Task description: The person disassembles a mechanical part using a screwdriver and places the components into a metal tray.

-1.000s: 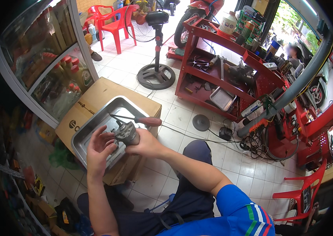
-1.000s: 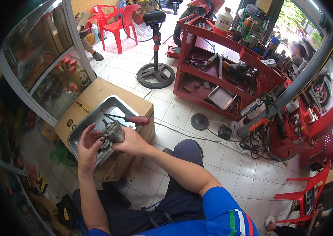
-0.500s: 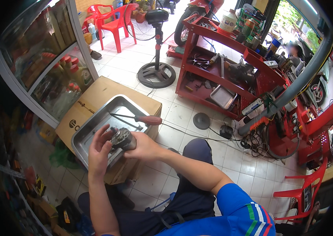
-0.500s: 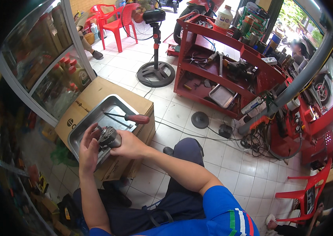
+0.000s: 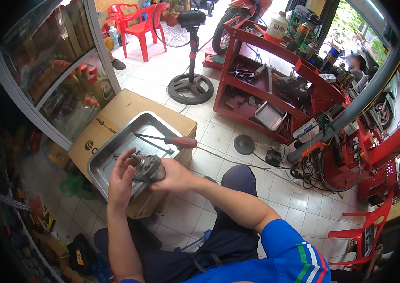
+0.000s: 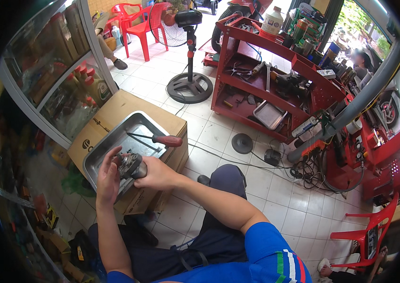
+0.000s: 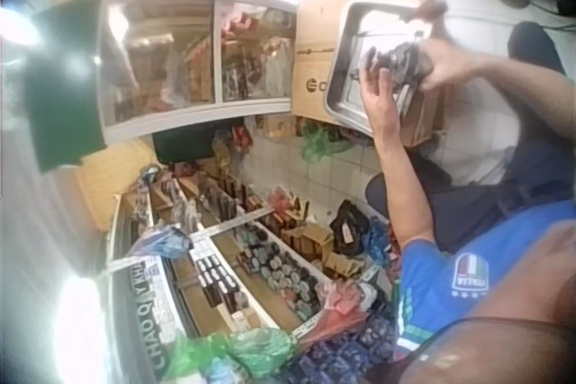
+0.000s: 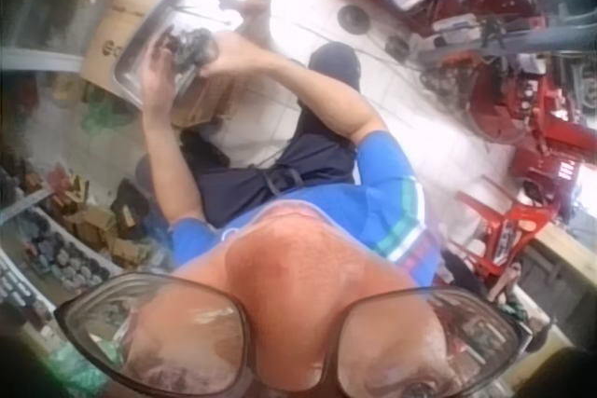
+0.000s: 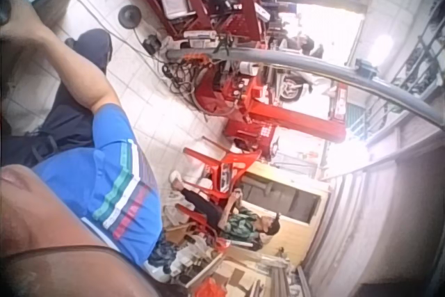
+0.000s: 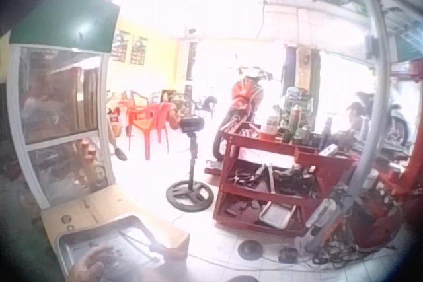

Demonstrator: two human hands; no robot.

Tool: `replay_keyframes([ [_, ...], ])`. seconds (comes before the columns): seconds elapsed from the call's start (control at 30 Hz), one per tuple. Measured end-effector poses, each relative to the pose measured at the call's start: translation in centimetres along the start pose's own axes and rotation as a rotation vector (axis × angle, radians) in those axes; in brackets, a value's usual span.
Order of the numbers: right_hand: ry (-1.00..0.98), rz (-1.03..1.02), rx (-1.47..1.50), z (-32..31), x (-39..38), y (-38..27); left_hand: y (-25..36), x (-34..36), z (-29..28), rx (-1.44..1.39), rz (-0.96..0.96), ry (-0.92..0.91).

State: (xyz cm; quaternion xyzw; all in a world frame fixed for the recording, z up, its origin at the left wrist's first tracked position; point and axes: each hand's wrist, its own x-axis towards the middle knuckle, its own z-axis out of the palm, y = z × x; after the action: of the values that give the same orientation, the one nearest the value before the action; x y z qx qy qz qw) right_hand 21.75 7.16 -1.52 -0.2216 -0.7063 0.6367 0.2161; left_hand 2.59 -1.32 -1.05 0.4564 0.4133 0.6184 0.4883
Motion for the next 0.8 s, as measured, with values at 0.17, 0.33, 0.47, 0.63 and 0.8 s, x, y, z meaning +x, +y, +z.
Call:
replay_keyframes([
  [0.17,0.092,-0.019,-0.006,-0.6,0.2,-0.1,-0.1,0.0,-0.9,-0.05,-0.018,0.056],
  [0.33,0.087,-0.016,0.113,-1.0,0.3,0.1,-0.1,0.0,-1.3,-0.101,-0.025,0.017],
  [0.47,0.06,-0.088,0.086,-0.2,0.3,0.9,-0.3,0.0,-0.9,-0.032,-0.012,0.031],
  [0.63,-0.018,-0.013,0.11,0.5,-0.2,0.3,0.3,0.2,0.7,-0.061,0.007,-0.01],
  [0.8,-0.008,-0.076,0.046,1.1,-0.3,0.2,0.4,0.0,1.2,0.013,-0.042,-0.041],
])
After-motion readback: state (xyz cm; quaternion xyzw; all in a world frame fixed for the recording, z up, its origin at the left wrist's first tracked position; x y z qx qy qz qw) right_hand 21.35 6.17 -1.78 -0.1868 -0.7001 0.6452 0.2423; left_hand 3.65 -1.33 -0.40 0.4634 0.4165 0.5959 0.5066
